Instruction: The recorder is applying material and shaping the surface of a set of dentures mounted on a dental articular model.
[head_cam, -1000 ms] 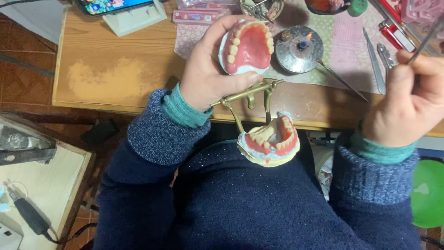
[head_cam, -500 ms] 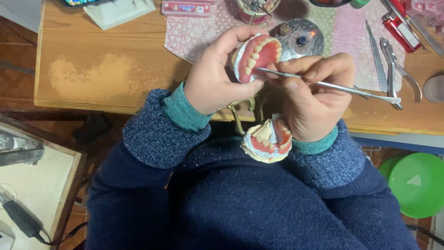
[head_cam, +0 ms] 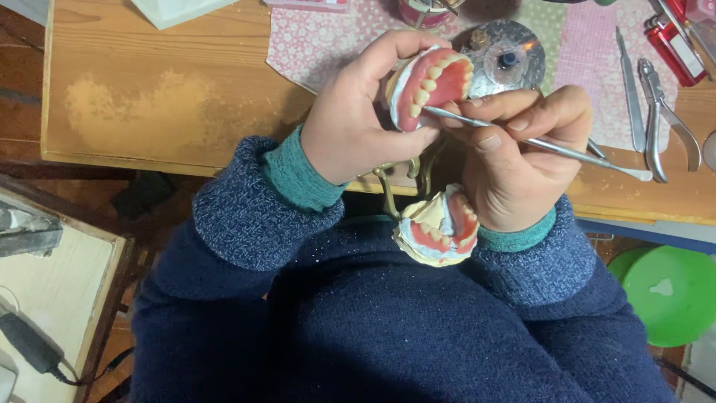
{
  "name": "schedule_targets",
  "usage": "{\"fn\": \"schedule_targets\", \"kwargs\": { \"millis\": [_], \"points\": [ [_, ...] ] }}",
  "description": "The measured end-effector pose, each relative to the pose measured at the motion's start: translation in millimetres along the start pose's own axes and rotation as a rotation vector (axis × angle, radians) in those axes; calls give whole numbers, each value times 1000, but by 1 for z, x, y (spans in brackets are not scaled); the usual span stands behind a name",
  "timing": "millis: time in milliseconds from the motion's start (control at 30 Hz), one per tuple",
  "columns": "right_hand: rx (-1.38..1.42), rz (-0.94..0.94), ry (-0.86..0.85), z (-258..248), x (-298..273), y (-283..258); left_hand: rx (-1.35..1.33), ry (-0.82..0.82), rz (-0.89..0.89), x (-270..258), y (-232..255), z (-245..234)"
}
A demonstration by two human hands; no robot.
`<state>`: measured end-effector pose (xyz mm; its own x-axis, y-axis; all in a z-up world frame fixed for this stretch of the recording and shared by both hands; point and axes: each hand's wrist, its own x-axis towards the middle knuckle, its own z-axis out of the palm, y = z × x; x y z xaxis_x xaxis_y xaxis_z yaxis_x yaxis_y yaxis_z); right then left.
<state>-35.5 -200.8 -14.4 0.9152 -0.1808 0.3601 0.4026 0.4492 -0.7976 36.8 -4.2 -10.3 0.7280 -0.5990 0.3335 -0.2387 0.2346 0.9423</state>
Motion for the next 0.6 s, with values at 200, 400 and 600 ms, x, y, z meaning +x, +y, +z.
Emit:
{"fn": "schedule_targets", "kwargs": {
  "millis": [200,400,600],
  "points": [
    [-27,-25,3,-3,-2,3,58,0,25,0,-2,-1],
    [-28,-44,1,-5,-1,5,43,-4,25,0,-1,-1],
    [11,-27,-6,-2,0,3,66,-12,38,0,0,-2]
  ]
}}
